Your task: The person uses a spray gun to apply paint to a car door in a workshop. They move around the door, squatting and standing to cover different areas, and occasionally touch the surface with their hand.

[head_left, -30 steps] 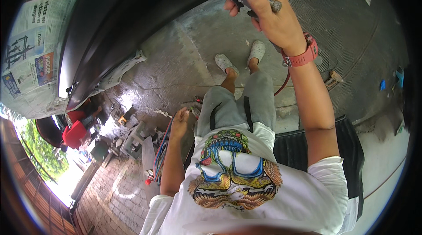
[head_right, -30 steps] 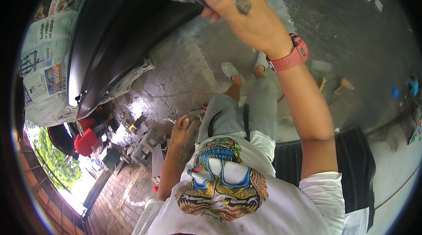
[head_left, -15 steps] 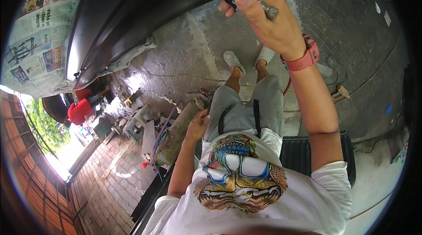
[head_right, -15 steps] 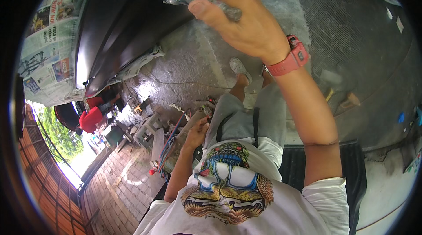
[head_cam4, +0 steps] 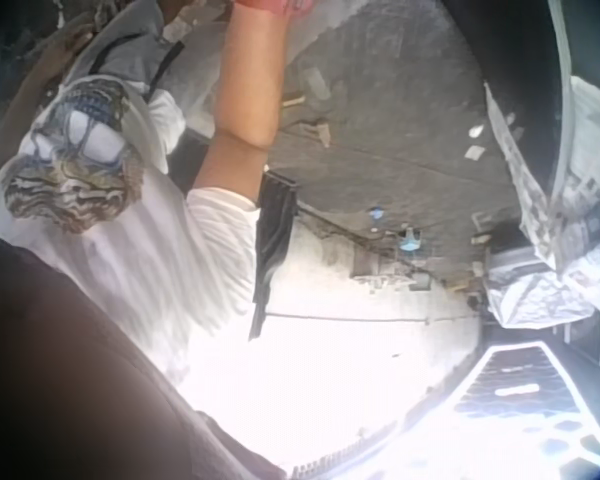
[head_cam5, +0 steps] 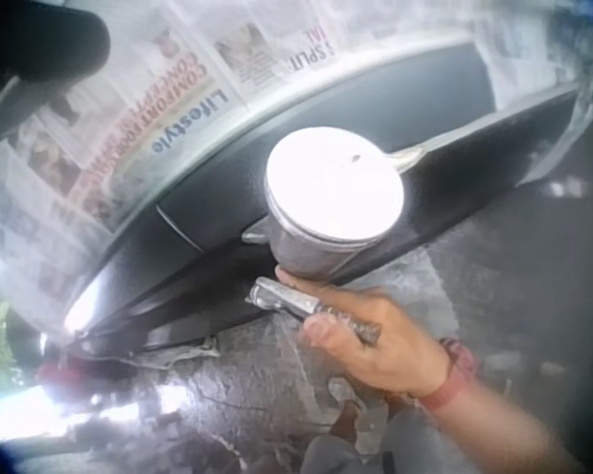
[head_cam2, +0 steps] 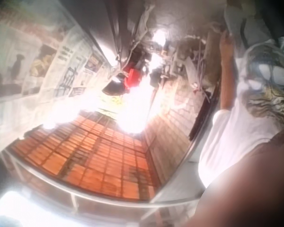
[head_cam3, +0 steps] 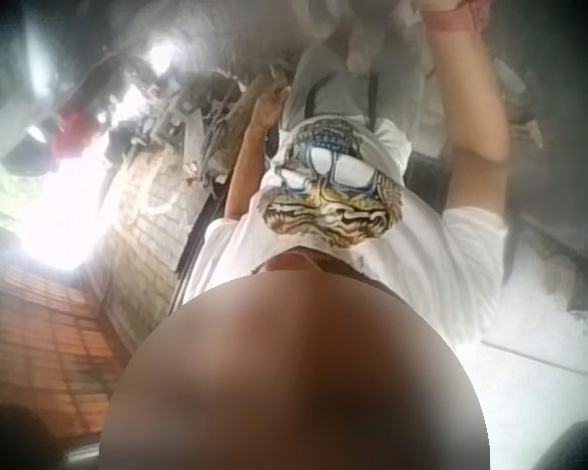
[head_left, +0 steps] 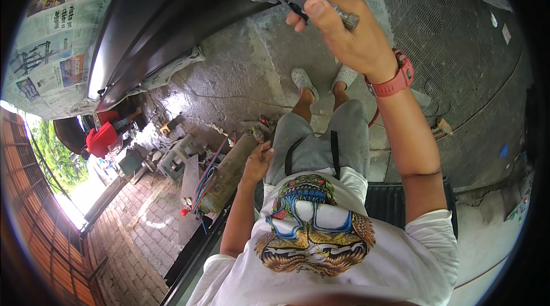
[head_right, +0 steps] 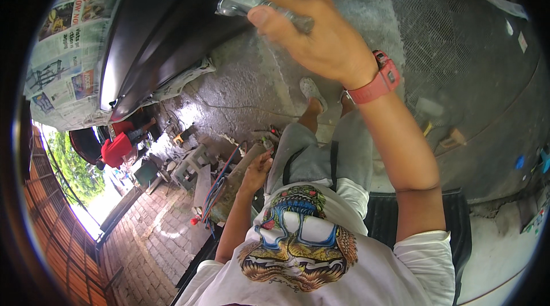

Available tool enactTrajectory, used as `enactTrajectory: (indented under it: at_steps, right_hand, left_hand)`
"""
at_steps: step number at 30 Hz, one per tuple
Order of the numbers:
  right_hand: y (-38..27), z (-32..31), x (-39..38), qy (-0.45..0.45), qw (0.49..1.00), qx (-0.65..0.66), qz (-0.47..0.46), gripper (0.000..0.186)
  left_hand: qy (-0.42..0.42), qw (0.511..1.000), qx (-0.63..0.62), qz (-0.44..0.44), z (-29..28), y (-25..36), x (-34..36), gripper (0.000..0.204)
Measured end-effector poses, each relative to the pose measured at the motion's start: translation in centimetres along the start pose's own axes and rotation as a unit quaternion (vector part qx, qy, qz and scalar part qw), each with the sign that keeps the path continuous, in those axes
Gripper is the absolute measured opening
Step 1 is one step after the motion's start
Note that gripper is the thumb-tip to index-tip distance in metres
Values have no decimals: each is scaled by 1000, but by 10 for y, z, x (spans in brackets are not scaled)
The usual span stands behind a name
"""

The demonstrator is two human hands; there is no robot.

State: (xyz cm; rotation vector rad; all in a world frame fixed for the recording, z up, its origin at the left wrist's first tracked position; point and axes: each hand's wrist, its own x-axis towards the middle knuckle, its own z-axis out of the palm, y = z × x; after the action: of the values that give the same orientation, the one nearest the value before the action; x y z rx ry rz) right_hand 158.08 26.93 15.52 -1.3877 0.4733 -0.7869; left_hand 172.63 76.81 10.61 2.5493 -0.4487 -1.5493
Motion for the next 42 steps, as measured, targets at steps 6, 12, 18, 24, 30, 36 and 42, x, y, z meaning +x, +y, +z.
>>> enactTrajectory:
  at_steps: [6,12,18,24,30,36,42]
  right_hand:
    - [-7,-5,-1,27,998,-34,38,51]
    - [-25,0,7,19,997,-29,70,54]
    - [-55,12,19,19,998,-29,59,60]
    - [-102,26,44,29,997,-17,77,59]
    - [-141,47,71,49,994,80,52,64]
    - [-118,44,48,99,986,-47,126,63]
    - [-51,26,-6,119,961,-53,242,66]
  left_hand:
    - [-1,1000,5,18,-1,-2,5,48]
    - [4,1000,-3,10,2,-15,8,47]
    - [23,999,-11,20,0,-11,9,47]
    - [32,999,-32,28,2,-8,10,48]
    - [49,998,-42,21,5,-29,14,52]
    - [54,991,-121,15,20,-73,30,52]
    - [63,991,-115,13,32,-87,27,50]
